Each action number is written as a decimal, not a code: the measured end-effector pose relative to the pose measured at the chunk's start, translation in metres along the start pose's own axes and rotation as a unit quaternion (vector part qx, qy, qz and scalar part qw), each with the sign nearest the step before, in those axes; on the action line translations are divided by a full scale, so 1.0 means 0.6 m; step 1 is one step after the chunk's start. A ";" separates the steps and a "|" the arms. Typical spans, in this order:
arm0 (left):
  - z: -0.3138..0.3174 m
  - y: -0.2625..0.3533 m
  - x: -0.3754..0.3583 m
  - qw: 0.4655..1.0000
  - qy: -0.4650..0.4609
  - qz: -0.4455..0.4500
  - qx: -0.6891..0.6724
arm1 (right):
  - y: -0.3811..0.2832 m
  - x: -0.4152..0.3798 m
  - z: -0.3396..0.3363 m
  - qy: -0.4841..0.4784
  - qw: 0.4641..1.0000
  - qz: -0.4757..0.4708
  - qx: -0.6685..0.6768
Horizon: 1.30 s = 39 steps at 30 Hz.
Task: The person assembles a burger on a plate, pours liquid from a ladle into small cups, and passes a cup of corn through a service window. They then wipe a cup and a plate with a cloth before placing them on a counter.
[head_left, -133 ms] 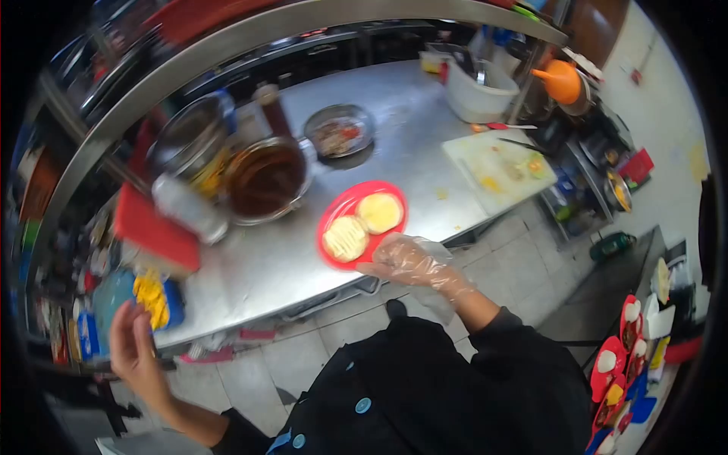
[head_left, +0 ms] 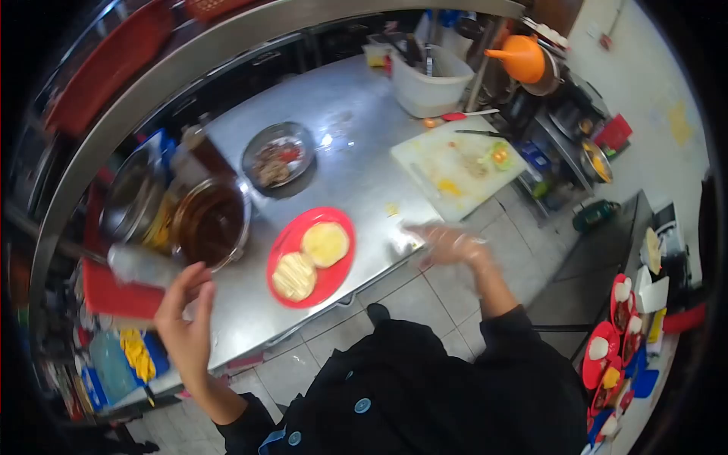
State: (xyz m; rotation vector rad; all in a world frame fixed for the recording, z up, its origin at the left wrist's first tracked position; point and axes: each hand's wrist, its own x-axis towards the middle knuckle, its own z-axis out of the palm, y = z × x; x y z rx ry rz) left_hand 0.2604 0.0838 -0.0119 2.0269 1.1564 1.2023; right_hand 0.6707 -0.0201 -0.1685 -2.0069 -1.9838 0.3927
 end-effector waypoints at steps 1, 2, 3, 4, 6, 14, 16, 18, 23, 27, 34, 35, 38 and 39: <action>0.045 0.021 0.016 0.999 -0.045 -0.001 -0.002 | 0.077 -0.013 -0.026 0.038 0.994 0.103 -0.005; 0.079 0.031 0.026 0.996 -0.089 -0.009 0.002 | 0.148 -0.009 -0.061 0.028 0.969 0.243 -0.010; 0.111 0.042 0.040 0.993 -0.120 -0.009 0.001 | 0.308 -0.018 -0.049 0.141 0.962 0.231 -0.044; 0.140 0.052 0.052 0.990 -0.143 -0.006 0.004 | 0.420 -0.019 -0.046 0.234 0.887 0.386 -0.095; 0.187 0.048 0.073 0.984 -0.177 -0.019 -0.009 | 0.495 -0.039 -0.107 0.185 0.868 0.450 -0.094; 0.340 0.055 0.117 0.948 -0.312 -0.053 -0.022 | 0.696 0.036 -0.133 0.271 0.932 0.198 0.138; 0.359 0.051 0.119 0.944 -0.326 -0.050 -0.023 | 0.651 0.050 -0.183 0.046 0.955 0.287 -0.056; 0.367 0.047 0.123 0.942 -0.330 -0.052 -0.016 | 0.669 0.049 -0.184 0.018 0.950 0.307 -0.049; 0.322 -0.008 0.129 0.961 -0.260 -0.059 0.078 | 0.702 0.002 -0.138 0.162 0.958 0.228 -0.066; 0.254 -0.094 0.119 0.970 -0.170 -0.102 0.141 | 0.612 0.005 -0.173 0.129 0.942 0.280 0.133; 0.318 -0.140 0.050 0.908 -0.359 0.002 0.214 | 0.646 -0.045 -0.106 0.229 0.929 0.122 0.264; 0.330 -0.146 0.045 0.909 -0.357 0.002 0.214 | 0.626 -0.048 -0.113 0.221 0.893 0.199 0.338; 0.338 -0.156 0.056 0.872 -0.435 0.015 0.223 | 0.628 -0.060 -0.103 0.211 0.834 0.321 0.397; 0.336 -0.165 0.060 0.871 -0.438 0.016 0.220 | 0.646 -0.072 -0.096 0.206 0.822 0.368 0.383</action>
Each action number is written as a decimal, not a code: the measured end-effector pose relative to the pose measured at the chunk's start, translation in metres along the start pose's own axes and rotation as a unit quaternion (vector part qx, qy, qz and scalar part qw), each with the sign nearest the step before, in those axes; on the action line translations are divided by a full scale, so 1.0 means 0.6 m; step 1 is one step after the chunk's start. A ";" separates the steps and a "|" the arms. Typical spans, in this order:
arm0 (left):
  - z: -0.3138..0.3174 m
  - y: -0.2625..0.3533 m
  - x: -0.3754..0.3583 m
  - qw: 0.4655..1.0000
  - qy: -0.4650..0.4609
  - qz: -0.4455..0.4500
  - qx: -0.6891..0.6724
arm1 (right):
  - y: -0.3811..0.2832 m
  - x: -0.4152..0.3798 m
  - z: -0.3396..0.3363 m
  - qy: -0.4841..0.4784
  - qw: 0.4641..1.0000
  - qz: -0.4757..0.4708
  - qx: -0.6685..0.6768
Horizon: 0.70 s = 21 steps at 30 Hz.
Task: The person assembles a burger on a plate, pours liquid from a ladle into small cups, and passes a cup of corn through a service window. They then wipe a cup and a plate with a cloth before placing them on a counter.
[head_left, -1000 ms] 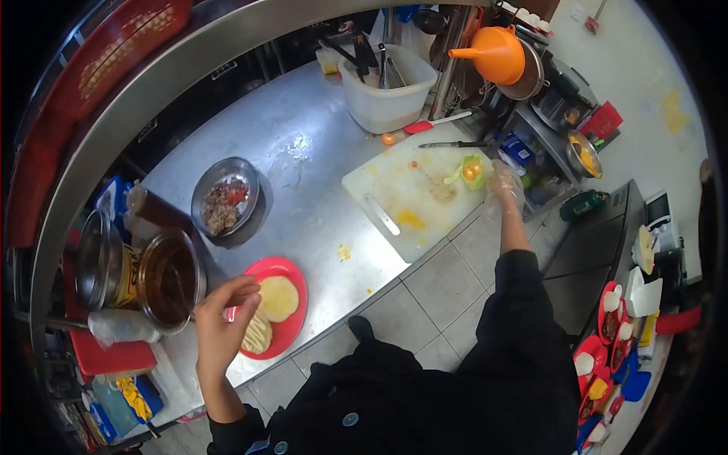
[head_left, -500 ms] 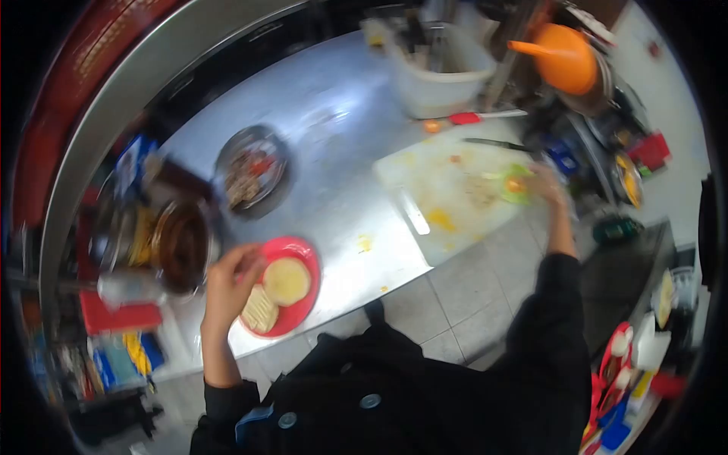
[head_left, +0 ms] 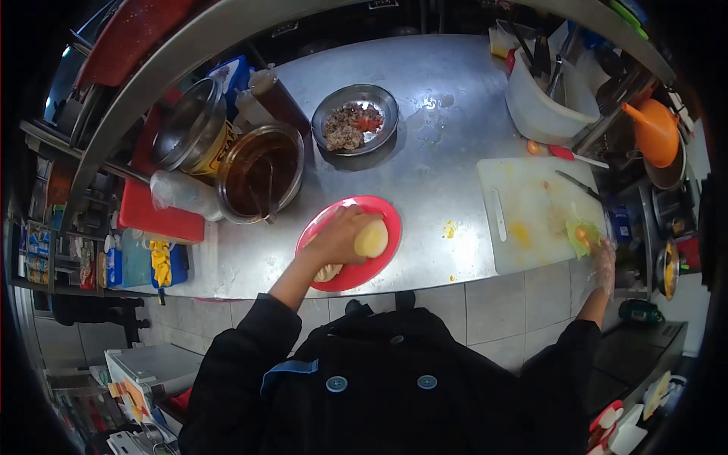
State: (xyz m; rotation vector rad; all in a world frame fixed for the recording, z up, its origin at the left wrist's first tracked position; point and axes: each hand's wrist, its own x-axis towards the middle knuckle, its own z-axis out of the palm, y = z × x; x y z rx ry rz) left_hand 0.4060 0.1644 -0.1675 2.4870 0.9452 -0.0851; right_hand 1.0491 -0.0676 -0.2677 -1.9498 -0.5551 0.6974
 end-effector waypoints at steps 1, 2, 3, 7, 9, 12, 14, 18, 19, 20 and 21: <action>0.000 -0.016 0.004 0.998 0.018 0.014 -0.053 | 0.019 0.010 -0.006 0.002 1.000 0.002 -0.003; 0.000 -0.038 0.011 0.993 0.037 0.028 -0.105 | 0.040 0.026 -0.006 0.003 0.999 0.033 0.038; -0.009 -0.064 0.013 0.883 -0.024 -0.083 -0.462 | 0.044 0.021 -0.006 0.005 0.995 0.065 0.078; -0.010 -0.054 0.021 0.947 0.041 -0.086 -0.307 | 0.069 0.017 -0.002 0.037 0.974 0.096 0.203; 0.006 -0.037 0.017 0.974 0.056 -0.069 -0.208 | 0.046 -0.017 0.009 0.068 0.969 0.121 0.206; 0.011 -0.005 0.019 0.992 0.088 -0.061 -0.071 | 0.085 -0.017 0.008 0.063 0.962 0.109 0.241; 0.007 0.014 0.014 0.986 0.119 -0.063 -0.094 | 0.040 -0.063 0.030 0.053 0.945 0.108 0.305; 0.010 0.034 0.002 0.985 0.153 -0.022 -0.082 | -0.011 -0.117 0.079 -0.007 0.921 0.061 0.385; 0.010 0.035 -0.004 0.982 0.175 -0.002 -0.075 | -0.051 -0.141 0.106 -0.011 0.920 0.059 0.387; 0.011 0.039 -0.006 0.981 0.179 -0.006 -0.073 | -0.103 -0.177 0.132 -0.051 0.922 0.042 0.382; 0.016 0.046 -0.005 0.968 0.178 -0.004 -0.177 | -0.144 -0.206 0.159 -0.092 0.922 0.025 0.376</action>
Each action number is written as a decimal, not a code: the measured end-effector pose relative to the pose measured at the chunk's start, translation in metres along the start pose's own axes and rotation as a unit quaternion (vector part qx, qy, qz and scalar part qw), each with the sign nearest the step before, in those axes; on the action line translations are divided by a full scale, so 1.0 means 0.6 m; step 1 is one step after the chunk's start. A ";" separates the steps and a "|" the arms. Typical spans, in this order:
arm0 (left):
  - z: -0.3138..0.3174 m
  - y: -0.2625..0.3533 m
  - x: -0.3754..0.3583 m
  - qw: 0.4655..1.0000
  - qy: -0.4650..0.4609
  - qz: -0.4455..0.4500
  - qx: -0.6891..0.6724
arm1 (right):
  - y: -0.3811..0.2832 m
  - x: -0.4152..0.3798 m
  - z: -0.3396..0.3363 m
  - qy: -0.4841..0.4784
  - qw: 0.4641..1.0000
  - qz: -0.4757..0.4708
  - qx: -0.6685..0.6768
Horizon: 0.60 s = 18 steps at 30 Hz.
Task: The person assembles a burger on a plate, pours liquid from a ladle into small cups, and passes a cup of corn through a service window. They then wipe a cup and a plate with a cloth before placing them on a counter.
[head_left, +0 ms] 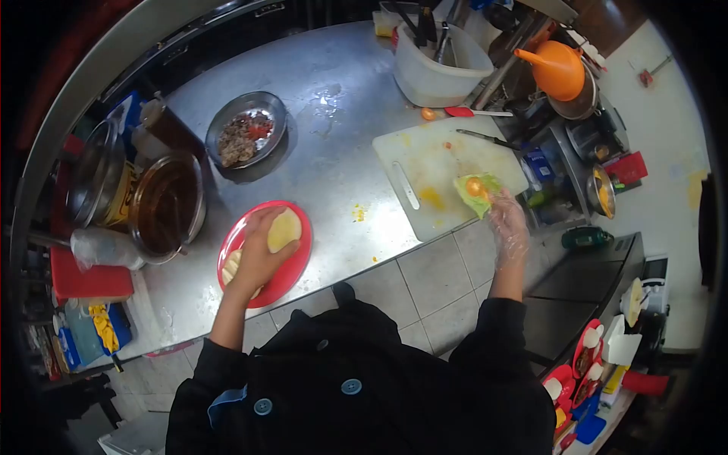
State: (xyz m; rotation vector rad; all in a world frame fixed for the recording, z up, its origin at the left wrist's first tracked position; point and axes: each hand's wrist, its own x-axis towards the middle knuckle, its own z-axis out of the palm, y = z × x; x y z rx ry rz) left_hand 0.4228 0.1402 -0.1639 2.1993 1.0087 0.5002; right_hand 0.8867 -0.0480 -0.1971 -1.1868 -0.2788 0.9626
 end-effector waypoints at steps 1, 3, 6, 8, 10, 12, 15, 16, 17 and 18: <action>0.006 0.009 -0.001 0.994 0.003 -0.017 -0.104 | 0.005 -0.009 0.039 -0.008 1.000 0.003 -0.001; 0.006 0.036 -0.002 0.981 -0.017 -0.038 -0.187 | 0.026 -0.018 0.122 -0.099 0.994 0.042 -0.005; -0.018 0.051 0.007 0.966 0.017 0.006 -0.259 | 0.068 -0.056 0.289 -0.255 0.965 0.064 0.009; -0.066 0.046 0.005 0.969 0.017 0.015 -0.245 | 0.092 -0.083 0.394 -0.314 0.940 0.130 -0.015; -0.117 0.022 -0.026 0.963 0.023 -0.034 -0.267 | 0.138 -0.108 0.480 -0.368 0.908 0.196 -0.045; -0.164 -0.010 -0.060 0.898 -0.101 -0.175 -0.391 | 0.184 -0.125 0.544 -0.416 0.875 0.243 -0.050; -0.176 -0.082 -0.128 0.883 -0.047 -0.242 -0.400 | 0.252 -0.138 0.607 -0.483 0.833 0.262 -0.062; -0.167 -0.100 -0.144 0.862 -0.013 -0.275 -0.426 | 0.265 -0.158 0.623 -0.445 0.858 0.243 -0.073; -0.158 -0.115 -0.156 0.860 -0.007 -0.276 -0.428 | 0.275 -0.167 0.636 -0.450 0.855 0.246 -0.077; -0.149 -0.127 -0.164 0.865 0.022 -0.279 -0.416 | 0.284 -0.174 0.647 -0.455 0.856 0.212 -0.121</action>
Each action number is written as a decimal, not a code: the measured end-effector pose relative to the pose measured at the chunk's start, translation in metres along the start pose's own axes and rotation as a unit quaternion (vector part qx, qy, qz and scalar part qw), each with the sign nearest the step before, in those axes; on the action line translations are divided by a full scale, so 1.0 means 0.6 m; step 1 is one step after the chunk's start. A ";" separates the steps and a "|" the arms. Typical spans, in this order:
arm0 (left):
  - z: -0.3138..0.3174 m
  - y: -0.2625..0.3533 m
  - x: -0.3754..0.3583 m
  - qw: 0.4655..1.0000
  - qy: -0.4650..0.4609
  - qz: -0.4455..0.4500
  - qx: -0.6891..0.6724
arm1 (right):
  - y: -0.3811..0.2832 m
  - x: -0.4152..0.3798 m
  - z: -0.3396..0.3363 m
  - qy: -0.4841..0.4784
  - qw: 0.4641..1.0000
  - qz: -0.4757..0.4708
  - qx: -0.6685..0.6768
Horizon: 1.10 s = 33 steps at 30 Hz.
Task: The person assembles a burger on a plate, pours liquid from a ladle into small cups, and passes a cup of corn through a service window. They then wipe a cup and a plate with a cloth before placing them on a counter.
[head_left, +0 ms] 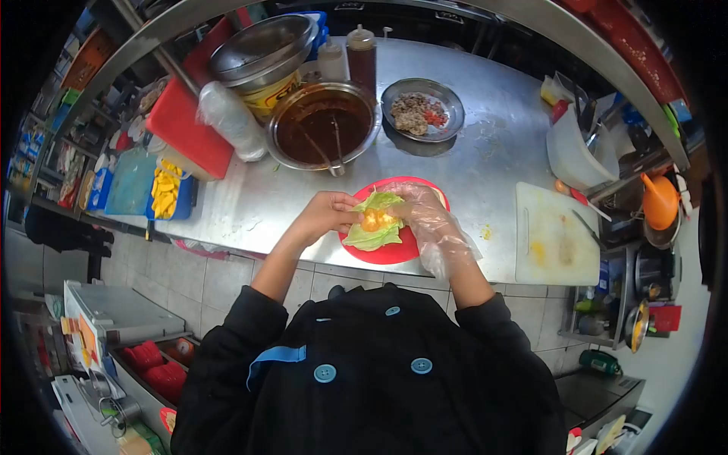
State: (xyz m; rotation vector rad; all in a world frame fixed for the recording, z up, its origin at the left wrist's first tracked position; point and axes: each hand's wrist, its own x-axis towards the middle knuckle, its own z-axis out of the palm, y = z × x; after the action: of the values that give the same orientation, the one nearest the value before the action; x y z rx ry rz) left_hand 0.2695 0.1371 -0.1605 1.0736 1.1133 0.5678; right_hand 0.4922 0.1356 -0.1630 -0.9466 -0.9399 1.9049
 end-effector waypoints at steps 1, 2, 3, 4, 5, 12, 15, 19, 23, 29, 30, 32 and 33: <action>-0.002 -0.019 -0.002 1.000 0.030 0.008 0.004 | 0.008 0.005 0.007 0.010 0.999 -0.009 -0.052; 0.002 -0.029 -0.005 0.998 0.058 0.018 0.003 | 0.019 0.014 0.007 0.007 0.999 -0.004 -0.054; 0.003 -0.041 -0.004 0.998 0.060 0.018 0.000 | 0.032 0.028 0.000 0.025 0.978 -0.067 -0.197; 0.005 -0.052 0.000 0.995 0.086 0.026 0.033 | 0.046 0.040 -0.007 0.043 0.933 -0.129 -0.334; 0.009 -0.060 0.001 0.991 0.111 0.033 0.066 | 0.062 0.050 -0.012 0.042 0.932 -0.127 -0.336; 0.025 -0.082 0.005 0.885 0.271 0.159 0.343 | 0.095 0.046 -0.021 0.107 0.796 -0.299 -0.515; 0.020 -0.078 0.001 0.876 0.277 0.147 0.367 | 0.077 0.036 -0.012 0.137 0.829 -0.266 -0.473; 0.017 -0.061 -0.011 0.881 0.276 0.155 0.351 | 0.061 0.023 -0.019 0.157 0.866 -0.210 -0.427; 0.025 -0.038 -0.014 0.788 0.289 0.347 0.419 | 0.062 -0.001 -0.039 0.164 0.684 -0.370 -0.607; 0.023 -0.065 0.017 0.864 0.153 0.326 0.353 | 0.103 -0.010 -0.017 0.149 0.748 -0.262 -0.592; 0.023 -0.065 0.019 0.886 0.145 0.289 0.333 | 0.107 -0.009 -0.019 0.129 0.751 -0.266 -0.590; 0.015 -0.064 0.023 0.888 0.155 0.277 0.334 | 0.107 -0.004 -0.020 0.152 0.771 -0.253 -0.564; 0.012 -0.063 0.024 0.890 0.165 0.263 0.333 | 0.106 -0.003 -0.019 0.172 0.791 -0.237 -0.537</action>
State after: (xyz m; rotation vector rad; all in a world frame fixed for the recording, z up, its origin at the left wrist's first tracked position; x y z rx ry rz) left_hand 0.2765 0.1302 -0.2005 1.9675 1.3615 0.8452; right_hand 0.4823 0.1107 -0.2217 -1.4223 -1.8545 0.6124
